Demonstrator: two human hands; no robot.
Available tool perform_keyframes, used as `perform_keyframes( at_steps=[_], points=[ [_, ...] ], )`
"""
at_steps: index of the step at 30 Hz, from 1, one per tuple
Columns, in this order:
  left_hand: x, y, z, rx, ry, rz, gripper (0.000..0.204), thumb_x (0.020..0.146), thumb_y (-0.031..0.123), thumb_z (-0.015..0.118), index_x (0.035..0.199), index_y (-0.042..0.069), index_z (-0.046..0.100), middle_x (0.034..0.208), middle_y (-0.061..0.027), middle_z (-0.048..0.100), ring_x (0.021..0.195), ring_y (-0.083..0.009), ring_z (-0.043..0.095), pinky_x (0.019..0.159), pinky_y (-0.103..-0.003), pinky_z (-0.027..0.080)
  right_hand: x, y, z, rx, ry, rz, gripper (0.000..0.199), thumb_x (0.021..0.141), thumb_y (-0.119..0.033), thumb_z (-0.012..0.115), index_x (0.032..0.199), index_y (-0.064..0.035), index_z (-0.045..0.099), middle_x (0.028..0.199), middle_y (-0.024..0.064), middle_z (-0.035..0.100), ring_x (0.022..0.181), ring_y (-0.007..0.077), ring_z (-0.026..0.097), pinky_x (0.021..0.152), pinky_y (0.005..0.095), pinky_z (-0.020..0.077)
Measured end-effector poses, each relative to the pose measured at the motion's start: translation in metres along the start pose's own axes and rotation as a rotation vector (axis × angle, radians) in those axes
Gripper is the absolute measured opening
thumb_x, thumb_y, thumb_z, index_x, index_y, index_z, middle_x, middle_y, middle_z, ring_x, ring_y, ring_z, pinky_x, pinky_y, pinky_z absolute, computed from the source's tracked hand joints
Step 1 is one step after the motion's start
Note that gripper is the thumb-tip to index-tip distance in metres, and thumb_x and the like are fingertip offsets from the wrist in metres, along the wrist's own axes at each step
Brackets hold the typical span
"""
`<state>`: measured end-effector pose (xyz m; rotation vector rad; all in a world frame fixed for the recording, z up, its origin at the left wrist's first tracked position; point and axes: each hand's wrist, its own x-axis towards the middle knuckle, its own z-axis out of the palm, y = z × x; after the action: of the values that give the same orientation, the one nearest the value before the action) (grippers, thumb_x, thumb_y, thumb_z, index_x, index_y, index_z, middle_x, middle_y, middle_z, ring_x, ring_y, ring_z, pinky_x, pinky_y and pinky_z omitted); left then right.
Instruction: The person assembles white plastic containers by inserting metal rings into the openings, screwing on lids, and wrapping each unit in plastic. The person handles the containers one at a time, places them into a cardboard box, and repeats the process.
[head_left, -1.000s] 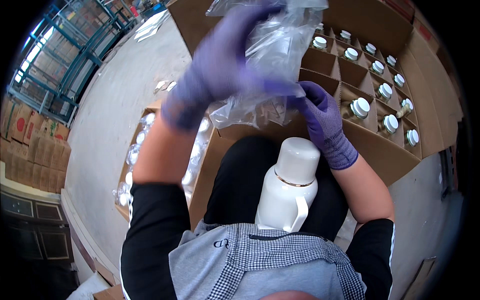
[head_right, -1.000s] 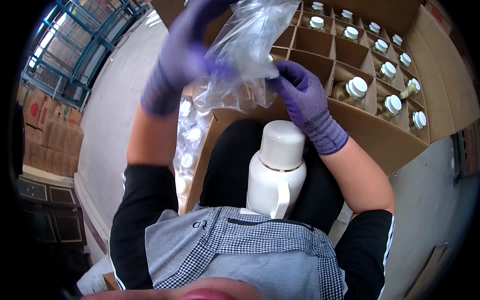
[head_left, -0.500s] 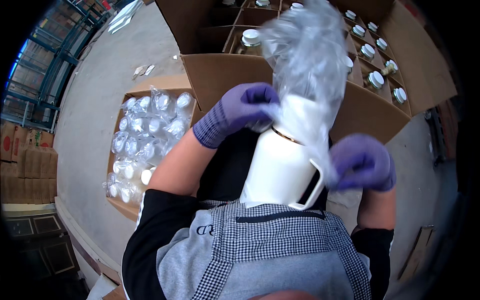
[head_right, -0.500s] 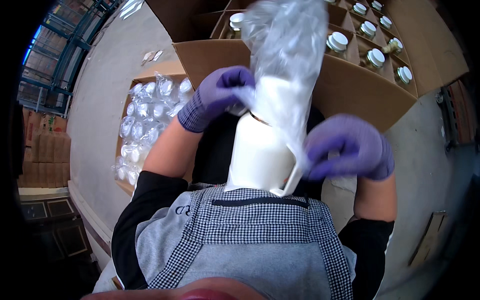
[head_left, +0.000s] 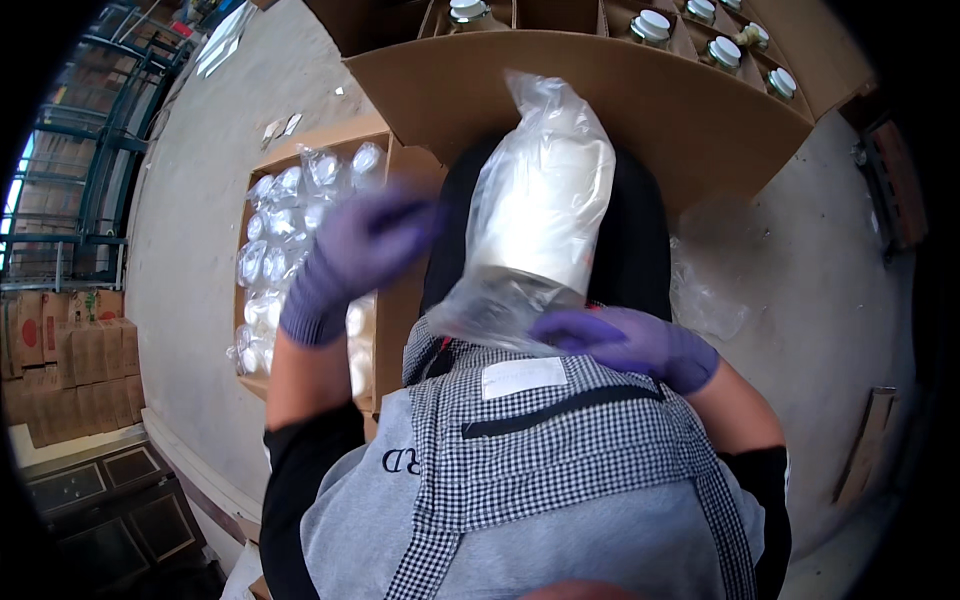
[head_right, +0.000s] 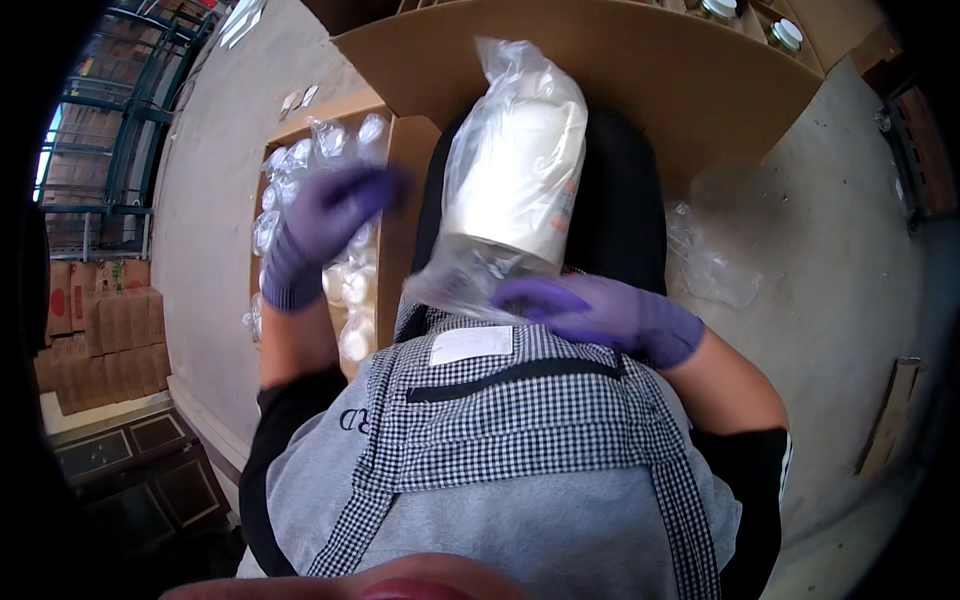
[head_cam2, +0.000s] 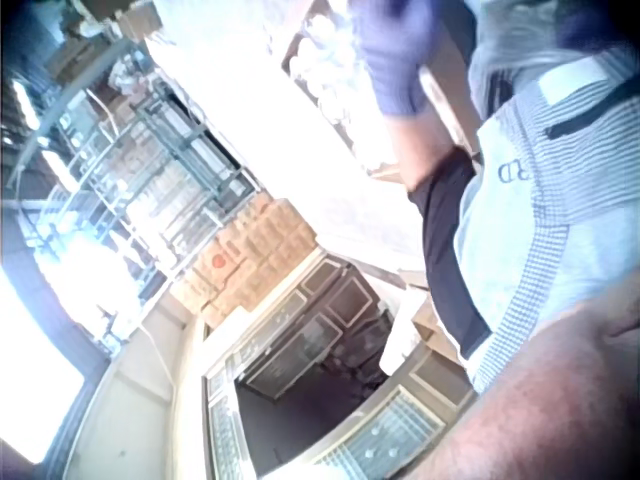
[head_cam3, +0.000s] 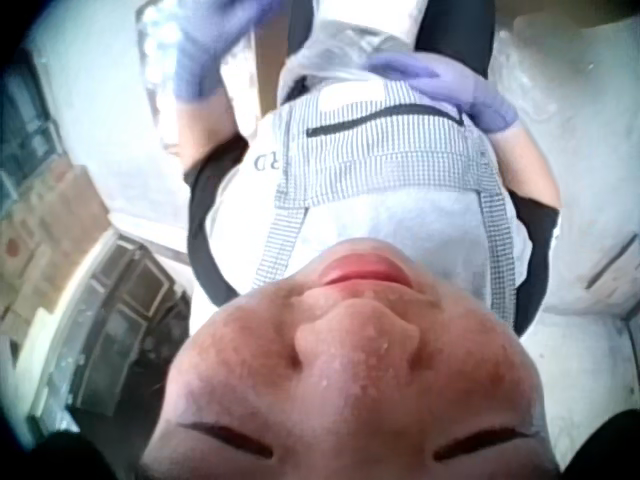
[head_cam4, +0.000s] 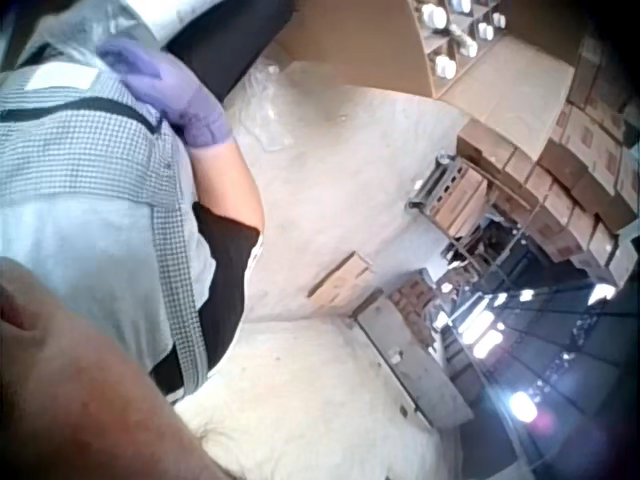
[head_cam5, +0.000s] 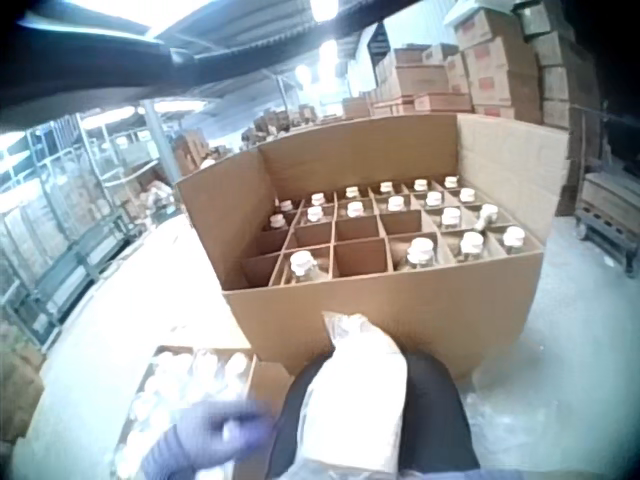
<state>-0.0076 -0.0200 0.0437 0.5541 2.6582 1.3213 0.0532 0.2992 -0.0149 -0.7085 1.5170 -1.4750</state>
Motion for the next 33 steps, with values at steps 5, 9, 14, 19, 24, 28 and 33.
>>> perform_keyframes(
  at_steps=[5,9,14,19,24,28,33],
  points=[
    [0.143,0.119,0.065,0.934,-0.272,0.142,0.050,0.083,0.051,0.069,0.100,0.005,0.075,0.088,-0.0167,0.072,0.082,-0.0315,0.070,0.078,-0.040,0.056,0.082,0.008,0.029,-0.373,0.005,0.142,0.068,0.096,-0.048,0.052,0.144,-0.0010,0.043,0.133,0.0221,0.059,0.126,0.0332,0.056,0.109,0.0416,0.0417],
    [0.173,0.097,0.082,1.056,-0.508,0.153,0.041,0.084,0.042,0.062,0.098,0.007,0.077,0.092,-0.0178,0.073,0.088,-0.0337,0.071,0.081,-0.043,0.055,0.112,0.001,0.038,-0.544,0.111,0.243,0.077,0.099,-0.054,0.049,0.151,-0.0009,0.031,0.137,0.0292,0.054,0.129,0.0399,0.052,0.111,0.0425,0.0392],
    [0.118,0.036,-0.014,0.588,-0.360,-0.124,0.040,0.088,0.034,0.064,0.115,0.005,0.071,0.098,-0.0142,0.073,0.090,-0.0291,0.071,0.083,-0.039,0.056,0.109,-0.016,0.024,-0.714,0.041,0.382,0.068,0.098,-0.052,0.051,0.143,-0.0023,0.047,0.134,0.0263,0.056,0.128,0.0388,0.053,0.109,0.0390,0.0394],
    [-0.092,-0.094,-0.083,-0.065,0.146,-0.023,0.044,0.087,0.022,0.077,0.127,0.007,0.064,0.115,-0.0098,0.068,0.106,-0.0223,0.067,0.093,-0.036,0.054,0.162,0.030,0.005,-1.336,0.409,-0.319,0.047,0.092,-0.035,0.063,0.131,-0.0079,0.062,0.133,0.0132,0.061,0.125,0.0332,0.055,0.109,0.0470,0.0393],
    [-0.309,-0.152,-0.094,-0.270,0.623,-0.488,0.040,0.095,0.024,0.064,0.130,0.006,0.060,0.126,-0.0126,0.065,0.111,-0.0252,0.066,0.095,-0.038,0.054,0.326,-0.026,0.041,-1.590,-0.017,-0.596,0.060,0.087,-0.027,0.066,0.143,-0.0129,0.050,0.135,0.0126,0.057,0.137,0.0342,0.043,0.113,0.0490,0.0352],
    [-0.388,-0.212,-0.067,0.685,0.400,-0.937,0.025,0.088,0.018,0.061,0.110,0.006,0.066,0.110,-0.0184,0.067,0.102,-0.0349,0.067,0.087,-0.043,0.055,0.402,0.029,0.085,-1.518,-0.318,-0.660,0.066,0.093,-0.033,0.060,0.152,-0.0169,0.036,0.158,0.0123,0.036,0.134,0.0331,0.046,0.112,0.0480,0.0359],
    [-0.405,-0.276,-0.047,0.725,0.028,-1.125,0.027,0.087,0.021,0.060,0.110,0.008,0.067,0.111,-0.0186,0.069,0.104,-0.0360,0.067,0.090,-0.044,0.053,0.329,0.042,0.080,-1.240,-0.485,-0.515,0.048,0.086,-0.028,0.065,0.129,-0.0087,0.058,0.146,0.0147,0.048,0.129,0.0353,0.049,0.111,0.0483,0.0355]
  ],
)
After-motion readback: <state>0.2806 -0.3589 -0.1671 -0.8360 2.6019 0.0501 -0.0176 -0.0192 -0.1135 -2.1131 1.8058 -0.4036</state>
